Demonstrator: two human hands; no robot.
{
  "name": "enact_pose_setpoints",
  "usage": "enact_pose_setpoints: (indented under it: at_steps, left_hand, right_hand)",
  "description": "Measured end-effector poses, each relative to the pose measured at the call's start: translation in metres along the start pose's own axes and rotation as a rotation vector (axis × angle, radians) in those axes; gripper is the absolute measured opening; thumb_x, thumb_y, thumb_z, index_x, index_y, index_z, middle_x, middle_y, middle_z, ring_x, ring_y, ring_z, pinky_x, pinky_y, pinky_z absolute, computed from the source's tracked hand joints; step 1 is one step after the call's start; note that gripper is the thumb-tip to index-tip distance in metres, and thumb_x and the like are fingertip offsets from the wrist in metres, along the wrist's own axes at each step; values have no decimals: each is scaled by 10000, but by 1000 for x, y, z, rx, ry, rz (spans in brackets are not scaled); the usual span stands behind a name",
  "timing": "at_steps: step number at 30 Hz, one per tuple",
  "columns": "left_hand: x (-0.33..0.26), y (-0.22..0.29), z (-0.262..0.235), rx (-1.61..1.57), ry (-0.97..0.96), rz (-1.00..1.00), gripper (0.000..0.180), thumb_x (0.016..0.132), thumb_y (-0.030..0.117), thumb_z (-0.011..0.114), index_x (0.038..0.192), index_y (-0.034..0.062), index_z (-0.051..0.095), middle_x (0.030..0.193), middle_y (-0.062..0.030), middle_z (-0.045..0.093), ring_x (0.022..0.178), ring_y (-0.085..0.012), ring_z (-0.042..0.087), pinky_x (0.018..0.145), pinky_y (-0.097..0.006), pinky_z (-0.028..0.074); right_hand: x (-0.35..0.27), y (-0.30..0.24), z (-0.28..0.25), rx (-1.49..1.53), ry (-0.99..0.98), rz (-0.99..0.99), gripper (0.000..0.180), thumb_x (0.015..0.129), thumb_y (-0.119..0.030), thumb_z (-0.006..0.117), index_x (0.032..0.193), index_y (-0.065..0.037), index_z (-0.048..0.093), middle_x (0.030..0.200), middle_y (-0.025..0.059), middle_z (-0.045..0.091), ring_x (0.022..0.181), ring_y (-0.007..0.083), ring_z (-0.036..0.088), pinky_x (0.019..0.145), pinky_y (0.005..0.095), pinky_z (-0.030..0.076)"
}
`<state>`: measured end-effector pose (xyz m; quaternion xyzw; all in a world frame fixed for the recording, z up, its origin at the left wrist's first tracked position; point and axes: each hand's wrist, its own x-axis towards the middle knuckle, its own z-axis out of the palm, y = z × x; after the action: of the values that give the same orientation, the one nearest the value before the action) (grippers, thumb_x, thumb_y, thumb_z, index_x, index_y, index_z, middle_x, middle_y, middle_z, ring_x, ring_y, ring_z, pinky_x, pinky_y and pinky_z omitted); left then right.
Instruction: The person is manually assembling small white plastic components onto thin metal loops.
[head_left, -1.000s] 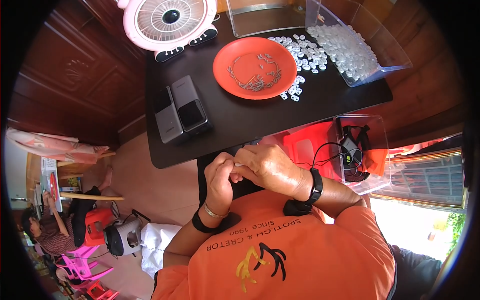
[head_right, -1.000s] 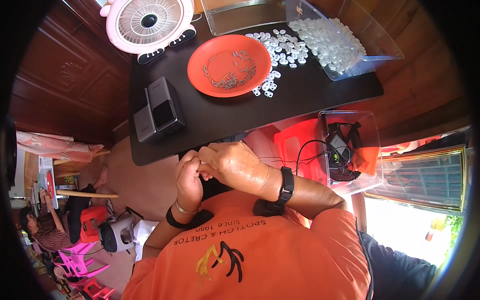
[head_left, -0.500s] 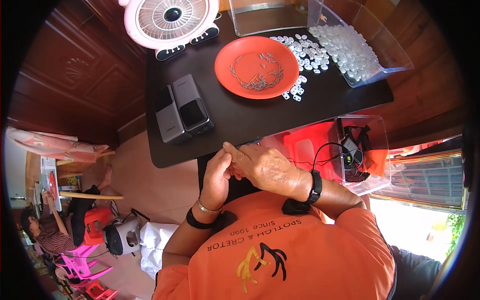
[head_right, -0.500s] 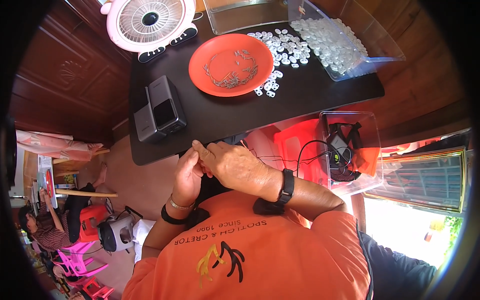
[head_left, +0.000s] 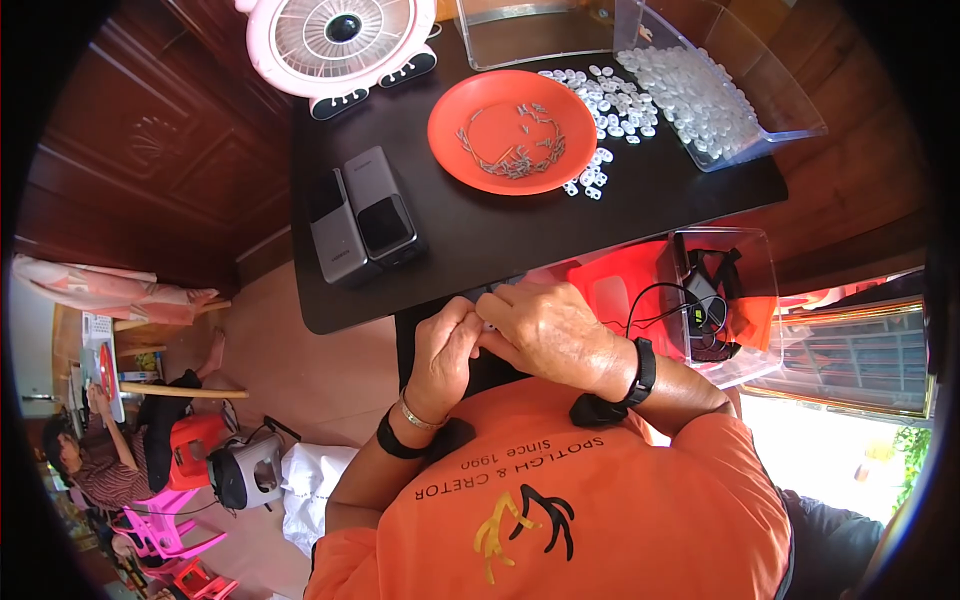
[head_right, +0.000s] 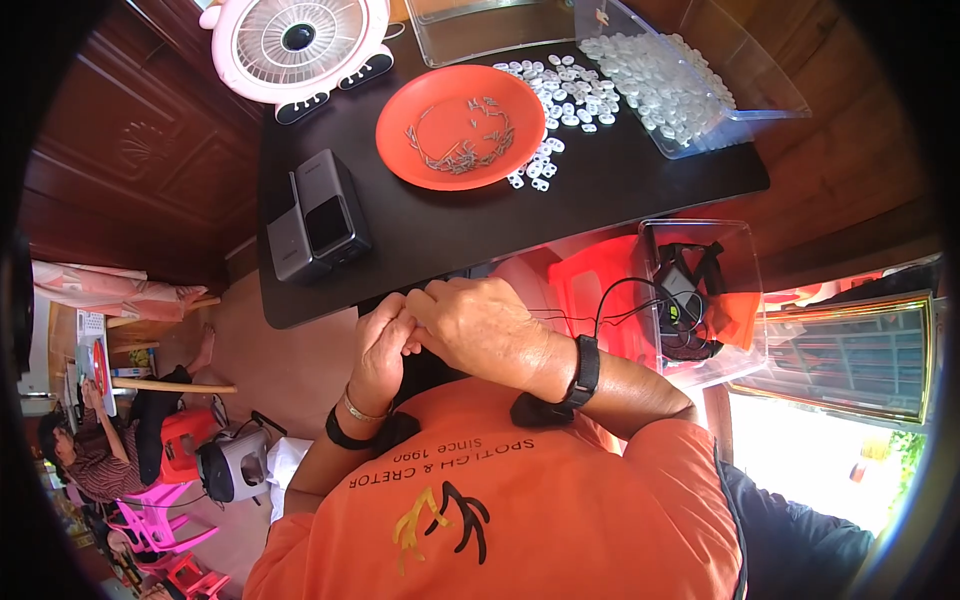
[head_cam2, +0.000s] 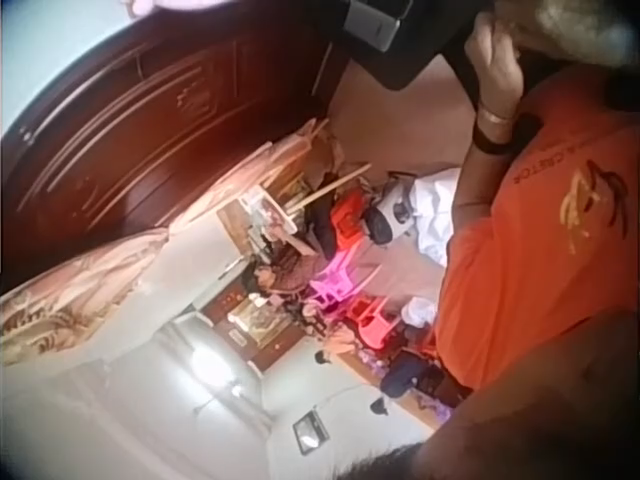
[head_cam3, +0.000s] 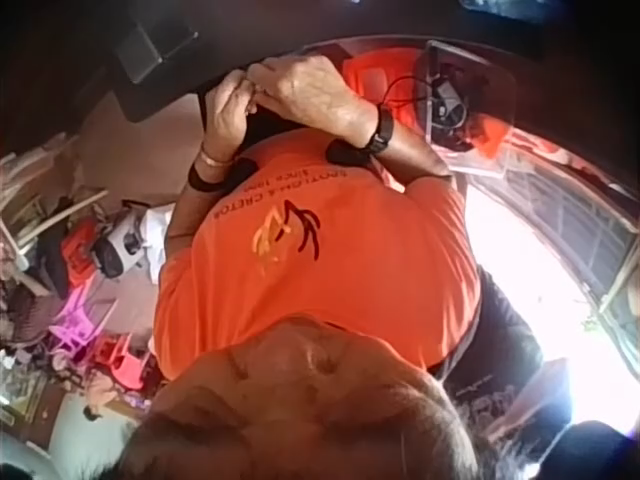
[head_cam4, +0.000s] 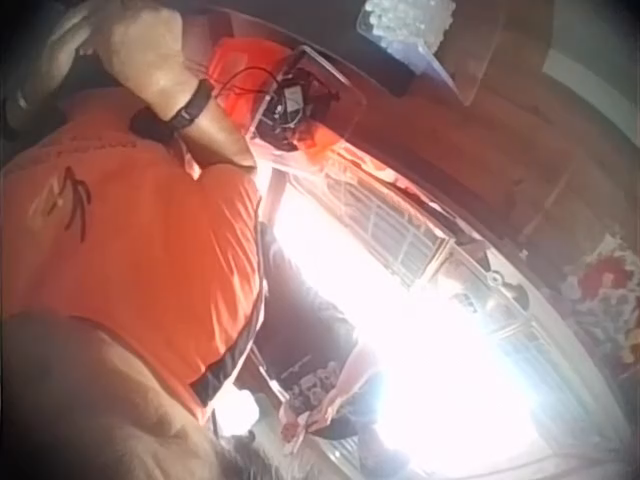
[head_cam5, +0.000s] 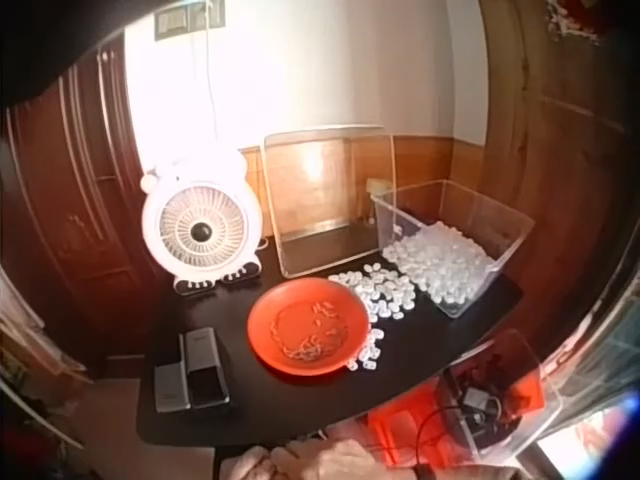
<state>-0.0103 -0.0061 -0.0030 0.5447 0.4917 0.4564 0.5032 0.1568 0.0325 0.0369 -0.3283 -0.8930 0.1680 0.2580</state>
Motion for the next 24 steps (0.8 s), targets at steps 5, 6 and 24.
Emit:
enact_pose_setpoints:
  at_steps: [5,6,24]
  left_hand:
    - [0,2,1,-12,0,3,230,943,142,461,779,-7,519,636,-37,503,547,-88,442,510,-252,372]
    - [0,1,1,9,1,30,224,941,133,458,777,-8,516,635,-40,501,545,-90,442,507,-255,373]
    - [-1,0,-14,-92,64,62,297,983,253,438,899,6,581,621,-3,480,560,-72,438,524,-226,335]
  right_hand:
    - [-2,0,3,86,39,2,218,779,-174,713,802,-57,530,711,76,568,634,283,604,498,376,460]
    - [-2,0,2,108,34,20,220,778,-167,714,804,-53,528,703,79,566,625,291,599,495,380,457]
    - [3,20,-74,71,278,70,207,728,-117,785,874,-44,658,771,64,637,600,178,630,530,284,503]
